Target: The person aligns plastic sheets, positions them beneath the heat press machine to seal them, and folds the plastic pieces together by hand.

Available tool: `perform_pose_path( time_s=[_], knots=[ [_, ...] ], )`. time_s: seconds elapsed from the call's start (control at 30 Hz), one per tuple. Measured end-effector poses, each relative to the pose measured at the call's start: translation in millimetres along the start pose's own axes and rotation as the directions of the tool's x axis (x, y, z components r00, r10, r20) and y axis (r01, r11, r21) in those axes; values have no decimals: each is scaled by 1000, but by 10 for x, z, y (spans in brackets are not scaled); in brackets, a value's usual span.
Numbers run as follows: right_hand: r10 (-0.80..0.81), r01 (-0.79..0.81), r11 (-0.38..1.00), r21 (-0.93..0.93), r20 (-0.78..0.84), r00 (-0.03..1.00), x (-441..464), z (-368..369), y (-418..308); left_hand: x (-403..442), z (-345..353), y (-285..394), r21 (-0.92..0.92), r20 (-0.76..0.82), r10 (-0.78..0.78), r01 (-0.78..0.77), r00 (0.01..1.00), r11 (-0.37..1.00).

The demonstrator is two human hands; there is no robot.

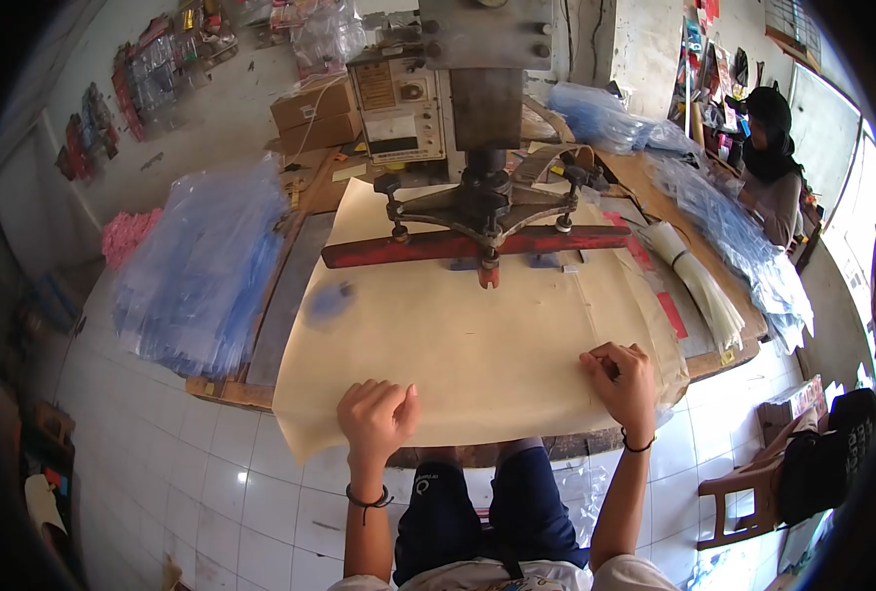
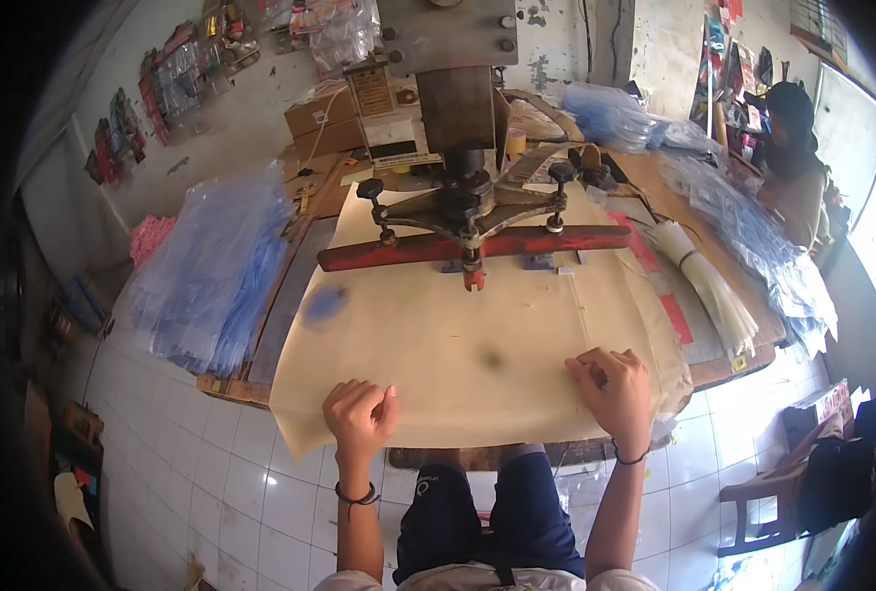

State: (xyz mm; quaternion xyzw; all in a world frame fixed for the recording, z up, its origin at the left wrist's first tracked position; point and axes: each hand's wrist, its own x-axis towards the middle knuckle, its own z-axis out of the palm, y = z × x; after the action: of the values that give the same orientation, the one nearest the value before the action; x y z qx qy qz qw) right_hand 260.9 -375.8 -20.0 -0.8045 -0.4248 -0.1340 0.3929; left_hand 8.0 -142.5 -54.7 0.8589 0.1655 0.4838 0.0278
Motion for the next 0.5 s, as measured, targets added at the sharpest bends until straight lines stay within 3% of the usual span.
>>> perform_pose_path(
  time_s=[0.5],
  knots=[
    [-18,18,1000,-3,8,1000,23,-21,17,32,17,9,-34,-27,13,-14,1000,999]
  ],
)
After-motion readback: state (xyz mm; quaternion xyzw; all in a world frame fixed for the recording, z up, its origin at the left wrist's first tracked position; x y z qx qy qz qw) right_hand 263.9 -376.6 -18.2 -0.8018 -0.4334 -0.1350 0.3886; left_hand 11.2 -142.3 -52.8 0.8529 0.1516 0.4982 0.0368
